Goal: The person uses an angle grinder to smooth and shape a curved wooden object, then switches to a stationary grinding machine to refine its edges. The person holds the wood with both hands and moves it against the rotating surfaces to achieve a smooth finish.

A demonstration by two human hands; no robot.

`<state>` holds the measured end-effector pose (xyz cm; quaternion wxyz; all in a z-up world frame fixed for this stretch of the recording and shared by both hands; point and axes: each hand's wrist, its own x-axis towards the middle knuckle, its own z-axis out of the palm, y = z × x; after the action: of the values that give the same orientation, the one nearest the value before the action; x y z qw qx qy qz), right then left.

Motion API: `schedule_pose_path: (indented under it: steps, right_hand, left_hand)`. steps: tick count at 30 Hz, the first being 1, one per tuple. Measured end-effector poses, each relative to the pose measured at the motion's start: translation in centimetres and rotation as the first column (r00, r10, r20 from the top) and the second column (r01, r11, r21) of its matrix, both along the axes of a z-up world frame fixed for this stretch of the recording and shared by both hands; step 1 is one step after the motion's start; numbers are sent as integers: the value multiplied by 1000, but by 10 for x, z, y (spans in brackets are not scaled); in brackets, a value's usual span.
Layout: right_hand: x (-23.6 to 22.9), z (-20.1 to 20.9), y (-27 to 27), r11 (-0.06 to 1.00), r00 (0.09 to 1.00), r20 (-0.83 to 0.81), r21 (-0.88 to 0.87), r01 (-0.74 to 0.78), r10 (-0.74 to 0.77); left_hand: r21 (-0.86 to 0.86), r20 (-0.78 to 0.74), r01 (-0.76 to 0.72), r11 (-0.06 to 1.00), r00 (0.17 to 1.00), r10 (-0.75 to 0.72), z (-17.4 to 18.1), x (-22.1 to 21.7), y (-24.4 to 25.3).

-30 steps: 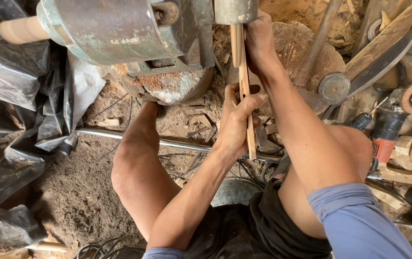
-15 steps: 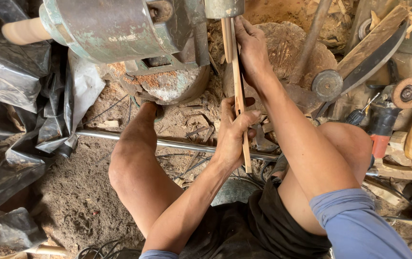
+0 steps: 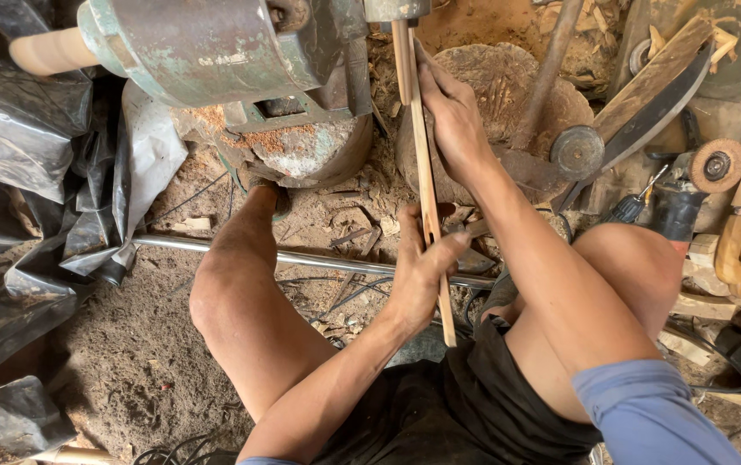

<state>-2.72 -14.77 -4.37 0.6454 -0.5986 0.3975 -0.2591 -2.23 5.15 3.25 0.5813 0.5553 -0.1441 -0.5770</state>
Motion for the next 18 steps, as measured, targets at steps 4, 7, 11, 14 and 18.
schedule_pose_path:
  steps: [4,7,11,14,18]
  right_hand:
    - [-32,14,10,979,963,261,203,16,-70]
    - [-51,19,13,921,863,463,389,9,-204]
    - [-62,21,5,924,801,558,383,-15,-218]
    - [-60,13,-7,947,808,558,322,-3,-187]
    - [-54,1,-28,960,820,541,277,37,-187]
  left_hand:
    - [137,537,117,984,826,-173,-3,-1,0]
    - [36,685,91,995,723,-91,-13,-3,-2]
    - [-83,608,47,995,794,13,-17,-6,-4]
    - [65,308,94,993,945,-110,-17,-1,-8]
    - [42,293,261,965,920,-261,-13,3,-12]
